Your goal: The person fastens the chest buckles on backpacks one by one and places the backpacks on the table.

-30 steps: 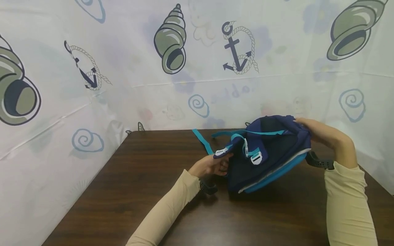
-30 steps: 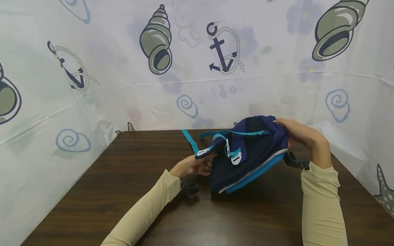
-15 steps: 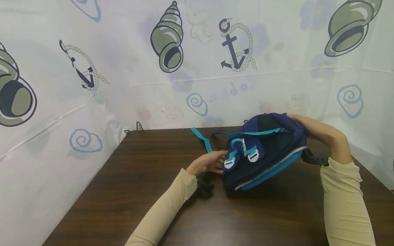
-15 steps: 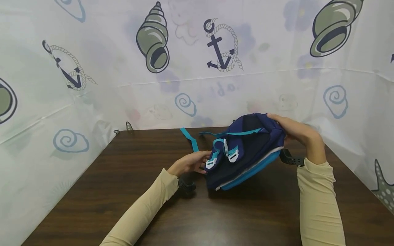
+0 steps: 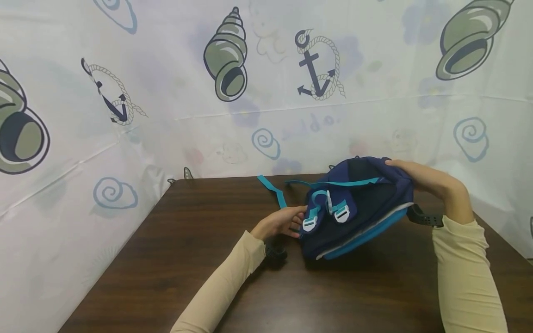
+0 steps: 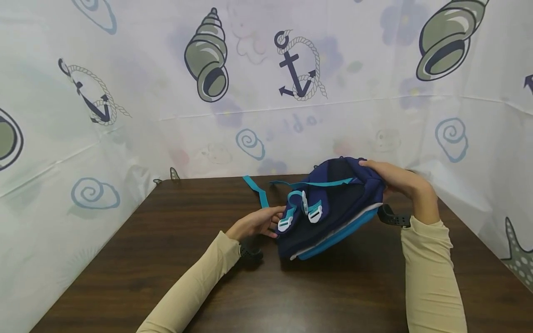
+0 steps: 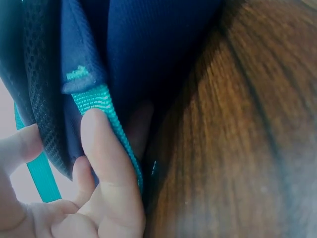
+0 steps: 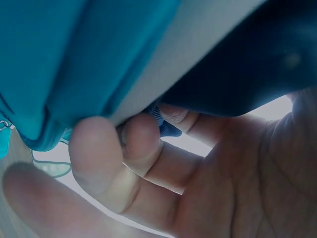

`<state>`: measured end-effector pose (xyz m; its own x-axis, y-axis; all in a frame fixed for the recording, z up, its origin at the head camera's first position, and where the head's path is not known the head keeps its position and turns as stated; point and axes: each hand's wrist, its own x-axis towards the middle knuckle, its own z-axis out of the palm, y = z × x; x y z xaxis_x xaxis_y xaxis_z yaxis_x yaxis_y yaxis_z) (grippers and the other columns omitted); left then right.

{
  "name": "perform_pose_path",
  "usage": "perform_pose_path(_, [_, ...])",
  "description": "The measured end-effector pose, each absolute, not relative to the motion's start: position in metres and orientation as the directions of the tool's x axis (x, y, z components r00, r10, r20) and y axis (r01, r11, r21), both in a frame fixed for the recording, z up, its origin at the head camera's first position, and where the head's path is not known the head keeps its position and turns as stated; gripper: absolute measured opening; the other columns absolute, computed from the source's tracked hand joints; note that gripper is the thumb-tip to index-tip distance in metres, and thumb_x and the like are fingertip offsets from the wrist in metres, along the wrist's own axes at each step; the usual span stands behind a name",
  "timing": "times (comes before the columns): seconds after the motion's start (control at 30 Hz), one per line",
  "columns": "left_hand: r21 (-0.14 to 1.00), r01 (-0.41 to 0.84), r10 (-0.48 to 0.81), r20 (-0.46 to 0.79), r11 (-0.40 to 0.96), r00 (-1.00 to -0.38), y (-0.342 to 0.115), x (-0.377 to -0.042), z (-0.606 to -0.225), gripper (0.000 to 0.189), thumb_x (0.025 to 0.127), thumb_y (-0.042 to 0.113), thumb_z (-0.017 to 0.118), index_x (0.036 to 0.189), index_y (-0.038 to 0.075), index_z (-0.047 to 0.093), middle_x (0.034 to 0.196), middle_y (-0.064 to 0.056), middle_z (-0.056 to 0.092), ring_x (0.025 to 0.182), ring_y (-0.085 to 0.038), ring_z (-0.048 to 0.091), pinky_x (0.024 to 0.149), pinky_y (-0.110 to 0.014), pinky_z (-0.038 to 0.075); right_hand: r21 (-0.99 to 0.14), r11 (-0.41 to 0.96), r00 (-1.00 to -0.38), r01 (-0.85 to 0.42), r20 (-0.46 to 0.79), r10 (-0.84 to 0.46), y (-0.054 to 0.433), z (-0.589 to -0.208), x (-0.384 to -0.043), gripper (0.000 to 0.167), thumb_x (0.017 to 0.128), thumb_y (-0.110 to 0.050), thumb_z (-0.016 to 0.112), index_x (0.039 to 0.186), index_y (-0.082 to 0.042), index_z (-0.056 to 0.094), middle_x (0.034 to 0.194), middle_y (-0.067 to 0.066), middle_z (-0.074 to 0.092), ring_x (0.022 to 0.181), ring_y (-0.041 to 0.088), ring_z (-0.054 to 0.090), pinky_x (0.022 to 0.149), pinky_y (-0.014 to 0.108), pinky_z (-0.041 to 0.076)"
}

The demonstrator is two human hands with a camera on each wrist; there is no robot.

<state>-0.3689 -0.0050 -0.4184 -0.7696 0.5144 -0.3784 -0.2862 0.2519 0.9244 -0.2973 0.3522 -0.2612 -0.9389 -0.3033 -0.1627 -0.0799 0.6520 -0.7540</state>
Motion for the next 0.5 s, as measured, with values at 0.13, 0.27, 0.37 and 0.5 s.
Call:
perform_pose_path(0.13, [0.928, -0.276, 0.524, -0.370, 0.252, -0.767, -0.0061, -0.3686, -0.4186, 0.042, 0.096, 0.052, 0.058, 0.093, 0.010, 0.056, 0.095, -0.003, 0.055, 0.087, -0.020, 0.059, 0.073, -0.035, 0.057, -0.748, 0.661, -0.939, -0.070, -0.174, -0.297, 0.3533, -0.2624, -0.2977, 0.079, 0.103, -0.060, 0.019, 0.153, 0.000, 0.026, 0.145, 0.025, 0.041, 0.119, 0.026, 0.053, 0.104, 0.048, 0.043])
perform_pose_path(0.27, [0.928, -0.264, 0.526, -0.367, 0.262, -0.767, -0.0077, -0.3683, -0.4178, 0.043, 0.097, 0.052, 0.057, 0.095, 0.010, 0.056, 0.098, -0.004, 0.055, 0.090, -0.020, 0.058, 0.073, -0.035, 0.057, -0.750, 0.658, -0.934, -0.065, -0.186, -0.304, 0.3543, -0.2627, -0.2972, 0.078, 0.104, -0.059, 0.020, 0.153, 0.000, 0.025, 0.144, 0.024, 0.042, 0.115, 0.022, 0.055, 0.102, 0.043, 0.044])
perform_pose_path(0.37, [0.926, -0.264, 0.522, -0.371, 0.270, -0.768, -0.0087, -0.3683, -0.4173, 0.043, 0.097, 0.052, 0.057, 0.098, 0.009, 0.056, 0.100, -0.005, 0.055, 0.092, -0.021, 0.058, 0.074, -0.035, 0.057, -0.755, 0.652, -0.930, -0.061, -0.194, -0.312, 0.3544, -0.2627, -0.2969, 0.076, 0.104, -0.058, 0.020, 0.152, 0.001, 0.026, 0.142, 0.023, 0.044, 0.110, 0.017, 0.058, 0.097, 0.036, 0.047])
perform_pose_path(0.5, [0.926, -0.267, 0.517, -0.372, 0.269, -0.771, -0.0087, -0.3684, -0.4174, 0.044, 0.097, 0.052, 0.057, 0.101, 0.008, 0.056, 0.102, -0.005, 0.055, 0.093, -0.021, 0.058, 0.075, -0.035, 0.056, -0.760, 0.648, -0.929, -0.050, -0.202, -0.309, 0.3544, -0.2624, -0.2972, 0.076, 0.104, -0.058, 0.021, 0.152, 0.002, 0.025, 0.138, 0.023, 0.047, 0.103, 0.014, 0.062, 0.090, 0.029, 0.049])
